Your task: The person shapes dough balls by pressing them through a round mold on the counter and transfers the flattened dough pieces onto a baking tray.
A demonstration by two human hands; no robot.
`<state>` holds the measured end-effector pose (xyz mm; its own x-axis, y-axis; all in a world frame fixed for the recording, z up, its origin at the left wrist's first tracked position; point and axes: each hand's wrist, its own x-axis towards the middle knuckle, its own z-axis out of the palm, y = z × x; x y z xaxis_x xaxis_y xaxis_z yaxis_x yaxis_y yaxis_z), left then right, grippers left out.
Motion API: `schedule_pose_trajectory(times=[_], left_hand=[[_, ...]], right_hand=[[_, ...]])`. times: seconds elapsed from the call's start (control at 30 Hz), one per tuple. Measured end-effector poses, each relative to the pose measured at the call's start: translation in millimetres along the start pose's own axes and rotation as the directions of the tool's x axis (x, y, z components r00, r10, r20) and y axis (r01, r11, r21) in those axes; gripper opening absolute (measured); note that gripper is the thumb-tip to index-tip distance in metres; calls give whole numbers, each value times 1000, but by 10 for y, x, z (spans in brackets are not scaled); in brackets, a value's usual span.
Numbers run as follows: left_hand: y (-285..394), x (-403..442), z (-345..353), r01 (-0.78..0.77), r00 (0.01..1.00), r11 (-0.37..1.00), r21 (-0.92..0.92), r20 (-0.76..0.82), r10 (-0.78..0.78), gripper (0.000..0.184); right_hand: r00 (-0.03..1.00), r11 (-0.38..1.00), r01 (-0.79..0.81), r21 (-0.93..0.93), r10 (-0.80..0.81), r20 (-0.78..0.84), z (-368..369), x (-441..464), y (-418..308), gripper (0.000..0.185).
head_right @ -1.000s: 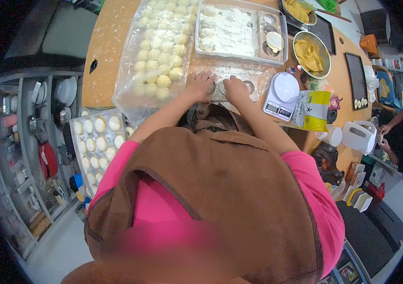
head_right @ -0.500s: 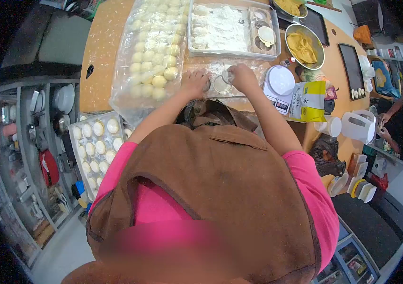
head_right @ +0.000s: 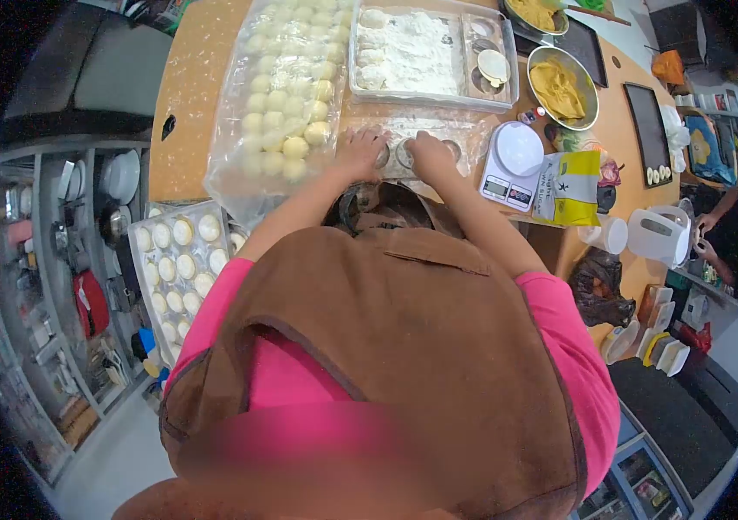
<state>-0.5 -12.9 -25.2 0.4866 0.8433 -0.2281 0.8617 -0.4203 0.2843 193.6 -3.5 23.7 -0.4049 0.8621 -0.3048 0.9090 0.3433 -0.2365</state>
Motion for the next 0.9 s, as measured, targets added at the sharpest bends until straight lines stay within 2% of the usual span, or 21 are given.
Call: schedule_pose_trajectory(times=[0.17,0.23,0.27,0.3,0.33,0.4,0.47,0.57,0.67,0.73,0.83,0.9], left_hand=[[-23,28,91,1,999,1000,-25,-32,-2,101],[-64,56,135,0,999,1000,-22,-42,-1,101],[-75,66,172,-7,997,1000,-17,-74,6,101],[-75,60,215,-15,995,1000,-13,-101,14,101],[-39,32,144,-19,995,1000,-14,-94,18,101],[-11,42,19,10,999,999,46,52,-12,96],[-22,46,87,1,1000,999,50,12,-2,97],[-16,25,29,1,1000,998,56,-18,0,98],[-9,20,68,2,1000,999,43,-21,-1,100],[-4,14,45,2,999,999,33,-38,-1,103],[-17,18,50,6,1000,999,41,-3,-6,106],[-16,7,42,-9,999,1000,28,-52,10,107]], right_hand=[[1000,1000,10,-12,-10,-3,26,5,31,29],[993,978,35,207,-11,-117,30,15,129,27],[993,978,35,207,-10,-119,17,46,208,27],[981,967,63,248,-14,-194,-67,56,254,26],[964,953,91,289,-11,-267,-169,33,258,25],[949,959,97,268,-8,-316,-286,1,270,21],[985,984,24,176,7,-173,-331,26,269,19],[992,986,40,163,-20,-122,3,70,290,21],[998,995,26,100,-19,-63,-23,9,120,24],[1000,1000,-4,-7,4,27,-66,-1,52,22],[999,999,43,8,-43,-8,-73,-11,25,20],[999,999,47,14,-47,-7,-59,-11,16,19]])
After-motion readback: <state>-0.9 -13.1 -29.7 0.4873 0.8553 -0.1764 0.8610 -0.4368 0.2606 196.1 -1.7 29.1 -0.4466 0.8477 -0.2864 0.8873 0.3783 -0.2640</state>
